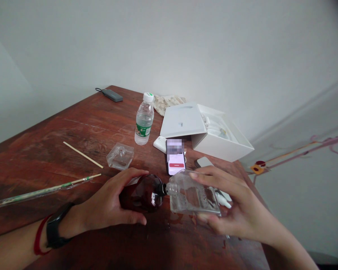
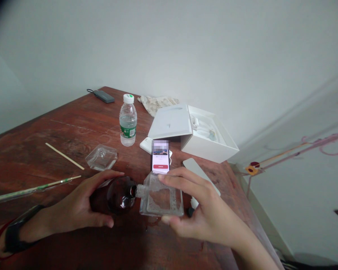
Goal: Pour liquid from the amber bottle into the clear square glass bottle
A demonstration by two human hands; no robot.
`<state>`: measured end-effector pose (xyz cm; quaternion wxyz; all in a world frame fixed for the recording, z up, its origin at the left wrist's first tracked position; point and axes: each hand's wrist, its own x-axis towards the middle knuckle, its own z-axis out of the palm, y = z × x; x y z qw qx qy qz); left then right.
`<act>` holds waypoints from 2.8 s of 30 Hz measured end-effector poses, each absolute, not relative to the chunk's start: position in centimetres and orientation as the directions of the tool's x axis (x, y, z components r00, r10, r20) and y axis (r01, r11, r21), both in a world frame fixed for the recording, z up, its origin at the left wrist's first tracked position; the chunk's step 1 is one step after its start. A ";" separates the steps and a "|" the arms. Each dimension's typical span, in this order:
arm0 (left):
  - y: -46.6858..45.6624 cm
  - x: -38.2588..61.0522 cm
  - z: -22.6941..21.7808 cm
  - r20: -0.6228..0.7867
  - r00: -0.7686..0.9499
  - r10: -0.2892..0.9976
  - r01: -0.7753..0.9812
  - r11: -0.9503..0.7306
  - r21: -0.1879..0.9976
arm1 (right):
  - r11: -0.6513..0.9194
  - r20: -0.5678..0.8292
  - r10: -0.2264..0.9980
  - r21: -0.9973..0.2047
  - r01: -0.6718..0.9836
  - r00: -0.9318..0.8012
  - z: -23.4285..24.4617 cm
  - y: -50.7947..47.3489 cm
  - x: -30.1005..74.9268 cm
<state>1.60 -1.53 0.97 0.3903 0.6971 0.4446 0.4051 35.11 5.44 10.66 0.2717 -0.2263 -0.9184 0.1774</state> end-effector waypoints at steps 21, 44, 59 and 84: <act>-1.5 1.7 1.0 0.202 0.287 0.936 0.242 -0.275 0.931 | 0.846 0.422 0.493 -0.438 0.305 -0.761 10.6 5.5 35.2; -1.4 1.7 1.1 0.254 0.294 0.921 0.268 -0.335 0.904 | 0.837 0.406 0.513 -0.431 0.337 -0.757 10.6 5.3 35.2; -1.5 1.6 1.1 0.268 0.305 0.914 0.242 -0.346 0.906 | 0.836 0.403 0.515 -0.432 0.339 -0.757 10.6 5.3 35.2; -1.5 1.7 1.2 0.220 0.294 0.930 0.259 -0.299 0.918 | 0.842 0.412 0.510 -0.416 0.342 -0.755 10.6 5.2 35.0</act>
